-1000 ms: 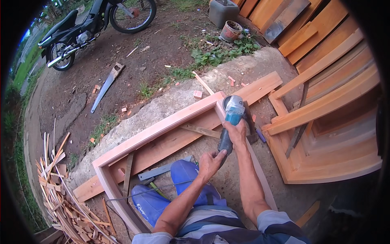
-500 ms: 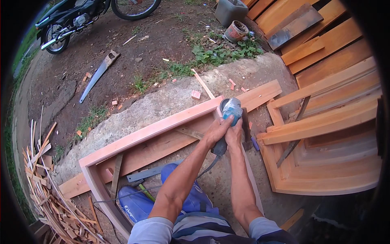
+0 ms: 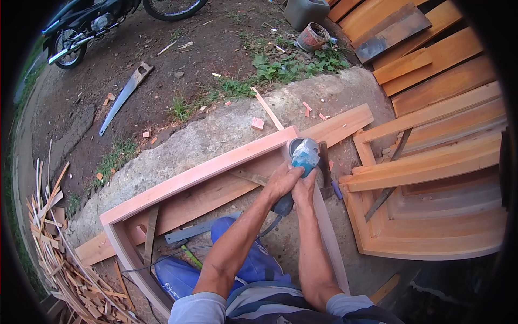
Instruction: The person measures and marks a wooden frame, then uses a hand saw to cut a piece of wood. They use a chisel and hammer to carve a notch into the frame, and finally smooth the edges with an angle grinder.
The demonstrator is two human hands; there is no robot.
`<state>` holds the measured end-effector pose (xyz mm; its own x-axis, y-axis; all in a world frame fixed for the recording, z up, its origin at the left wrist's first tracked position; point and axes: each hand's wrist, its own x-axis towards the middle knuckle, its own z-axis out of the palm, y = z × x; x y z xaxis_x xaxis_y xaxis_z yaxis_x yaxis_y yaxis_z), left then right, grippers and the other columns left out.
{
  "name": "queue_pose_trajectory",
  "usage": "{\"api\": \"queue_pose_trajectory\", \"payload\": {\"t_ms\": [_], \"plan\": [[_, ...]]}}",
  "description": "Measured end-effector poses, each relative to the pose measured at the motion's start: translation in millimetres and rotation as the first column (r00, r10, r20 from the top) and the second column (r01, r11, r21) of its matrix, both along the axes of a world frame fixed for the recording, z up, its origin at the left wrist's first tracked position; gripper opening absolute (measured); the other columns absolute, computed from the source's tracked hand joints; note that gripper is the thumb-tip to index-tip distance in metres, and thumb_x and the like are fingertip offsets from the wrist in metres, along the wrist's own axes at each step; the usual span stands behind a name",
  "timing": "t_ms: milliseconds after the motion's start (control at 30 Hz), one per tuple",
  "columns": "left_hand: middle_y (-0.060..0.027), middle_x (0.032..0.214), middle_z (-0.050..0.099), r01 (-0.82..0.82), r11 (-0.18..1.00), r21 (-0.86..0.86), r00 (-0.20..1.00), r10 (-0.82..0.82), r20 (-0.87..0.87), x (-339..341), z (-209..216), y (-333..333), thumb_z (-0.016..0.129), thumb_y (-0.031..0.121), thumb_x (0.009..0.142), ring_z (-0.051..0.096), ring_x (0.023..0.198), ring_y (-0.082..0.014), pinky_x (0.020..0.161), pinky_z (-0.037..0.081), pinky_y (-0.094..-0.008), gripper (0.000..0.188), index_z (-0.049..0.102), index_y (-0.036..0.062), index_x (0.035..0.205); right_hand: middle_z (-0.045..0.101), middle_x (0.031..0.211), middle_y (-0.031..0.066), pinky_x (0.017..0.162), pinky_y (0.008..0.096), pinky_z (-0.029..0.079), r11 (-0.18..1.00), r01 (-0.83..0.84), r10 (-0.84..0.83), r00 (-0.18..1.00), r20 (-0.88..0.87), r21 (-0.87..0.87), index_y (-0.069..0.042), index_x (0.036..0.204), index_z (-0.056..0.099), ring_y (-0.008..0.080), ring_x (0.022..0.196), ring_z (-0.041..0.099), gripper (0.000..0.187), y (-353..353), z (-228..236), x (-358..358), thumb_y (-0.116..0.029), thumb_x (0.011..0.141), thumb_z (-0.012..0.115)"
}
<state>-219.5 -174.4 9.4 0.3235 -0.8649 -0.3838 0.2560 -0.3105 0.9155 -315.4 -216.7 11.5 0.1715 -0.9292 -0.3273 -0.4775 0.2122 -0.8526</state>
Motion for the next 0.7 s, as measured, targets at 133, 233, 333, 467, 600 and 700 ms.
{"api": "queue_pose_trajectory", "payload": {"t_ms": [133,233,333,467,600,700], "plan": [[-0.0131,0.109,0.069,0.049,0.999,-0.001,0.999,-0.049,-0.009,18,6,1,0.058,0.033,0.097,0.062,0.103,-0.0195,0.096,0.049,-0.0358,0.044,0.063,-0.0040,0.120,0.050,0.146,0.0320,0.110,0.0458,0.046,0.994,-0.055,0.066,0.991,0.114,-0.092,0.006,0.159,0.019,0.0406,0.134,0.055,0.105,1,-1,10,-0.038,0.087,0.083],[-0.0142,0.111,0.070,0.046,0.999,0.010,0.997,-0.045,-0.060,29,13,1,0.058,0.034,0.097,0.063,0.104,-0.0203,0.096,0.050,-0.0365,0.043,0.064,-0.0039,0.117,0.049,0.148,0.0310,0.110,0.0454,0.046,1.000,-0.017,0.017,0.996,0.085,0.005,0.004,0.161,0.017,0.0391,0.134,0.054,0.106,-1,0,19,-0.037,0.088,0.082],[-0.0154,0.114,0.071,0.120,0.993,0.018,0.991,-0.120,0.052,25,17,-1,0.058,0.033,0.096,0.064,0.106,-0.0215,0.096,0.050,-0.0372,0.044,0.064,-0.0035,0.120,0.048,0.149,0.0290,0.109,0.0442,0.047,0.999,0.019,-0.015,0.993,0.117,-0.029,0.002,0.161,0.018,0.0372,0.134,0.054,0.106,1,0,20,-0.037,0.087,0.083],[-0.0164,0.116,0.071,0.123,0.992,-0.040,0.992,-0.124,-0.005,20,13,-5,0.057,0.033,0.094,0.065,0.105,-0.0226,0.095,0.050,-0.0377,0.045,0.064,-0.0027,0.121,0.048,0.148,0.0304,0.109,0.0445,0.047,0.997,0.079,-0.079,0.987,0.142,0.011,0.003,0.160,0.019,0.0375,0.134,0.054,0.106,1,-5,12,-0.038,0.087,0.083],[-0.0174,0.111,0.071,0.116,0.993,0.027,0.991,-0.113,-0.075,25,11,-4,0.057,0.033,0.094,0.065,0.104,-0.0237,0.095,0.050,-0.0390,0.045,0.066,-0.0036,0.118,0.049,0.147,0.0289,0.104,0.0442,0.050,0.999,0.035,-0.035,0.997,0.076,0.003,0.002,0.161,0.018,0.0354,0.131,0.056,0.105,-3,-9,11,-0.037,0.088,0.083],[-0.0176,0.111,0.071,0.059,0.998,0.010,0.998,-0.059,-0.002,23,15,-3,0.057,0.035,0.094,0.065,0.104,-0.0244,0.095,0.050,-0.0389,0.047,0.065,-0.0053,0.116,0.051,0.144,0.0250,0.097,0.0420,0.055,0.999,0.043,-0.043,0.996,0.078,-0.005,0.001,0.162,0.018,0.0297,0.125,0.060,0.103,-6,-8,15,-0.035,0.089,0.083]]}}
